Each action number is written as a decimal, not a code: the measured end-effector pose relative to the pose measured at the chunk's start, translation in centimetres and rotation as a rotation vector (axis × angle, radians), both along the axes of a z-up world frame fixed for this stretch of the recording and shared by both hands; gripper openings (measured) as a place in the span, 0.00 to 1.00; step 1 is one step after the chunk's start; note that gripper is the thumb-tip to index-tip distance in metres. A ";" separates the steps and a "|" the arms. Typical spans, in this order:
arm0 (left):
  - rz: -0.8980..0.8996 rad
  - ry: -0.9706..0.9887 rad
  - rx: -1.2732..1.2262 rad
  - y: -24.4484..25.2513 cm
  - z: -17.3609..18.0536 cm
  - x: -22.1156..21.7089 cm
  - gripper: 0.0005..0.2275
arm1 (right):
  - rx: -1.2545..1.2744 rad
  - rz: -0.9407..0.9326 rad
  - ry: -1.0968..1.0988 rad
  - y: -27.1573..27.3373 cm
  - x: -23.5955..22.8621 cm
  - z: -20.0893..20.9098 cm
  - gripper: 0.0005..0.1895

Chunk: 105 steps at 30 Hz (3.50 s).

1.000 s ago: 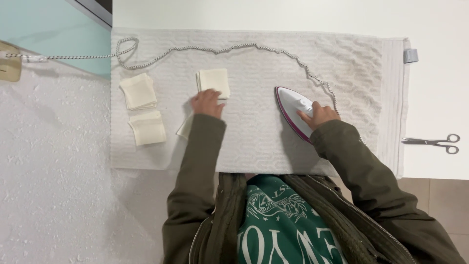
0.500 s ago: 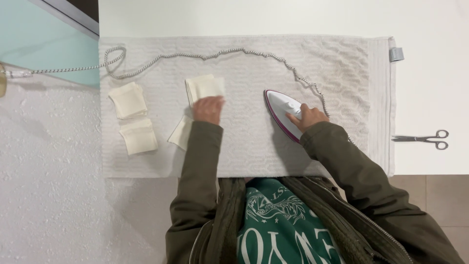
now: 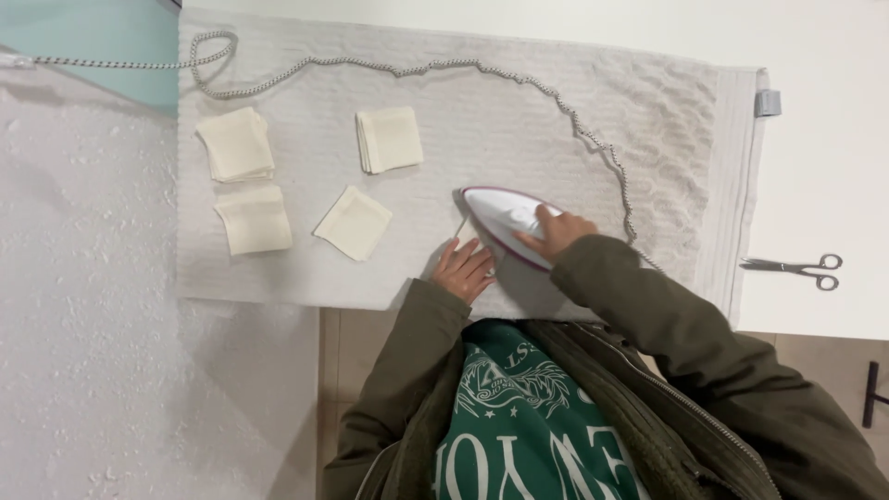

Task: Ironing small squares of white fabric on a table.

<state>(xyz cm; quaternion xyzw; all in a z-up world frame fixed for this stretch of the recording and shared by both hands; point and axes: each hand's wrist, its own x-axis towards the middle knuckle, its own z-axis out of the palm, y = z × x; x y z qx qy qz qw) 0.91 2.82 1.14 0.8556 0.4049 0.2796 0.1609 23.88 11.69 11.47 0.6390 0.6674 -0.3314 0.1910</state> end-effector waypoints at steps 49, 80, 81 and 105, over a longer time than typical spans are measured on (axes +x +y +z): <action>0.328 -0.192 -0.046 -2.1 0.0 -3.0 0.09 | 0.403 0.092 0.038 -4.1 -4.5 -5.2 0.32; 0.289 -0.221 -0.077 -2.3 0.2 -3.6 0.11 | 0.424 0.085 0.006 -4.5 -4.6 -5.0 0.32; 0.261 -0.217 -0.090 -2.2 0.1 -3.9 0.11 | 0.452 0.080 0.000 -4.6 -4.3 -5.0 0.32; -0.165 0.114 -0.013 -2.6 -3.0 -8.8 0.30 | 0.391 -0.060 -0.150 -3.8 -7.1 -7.5 0.34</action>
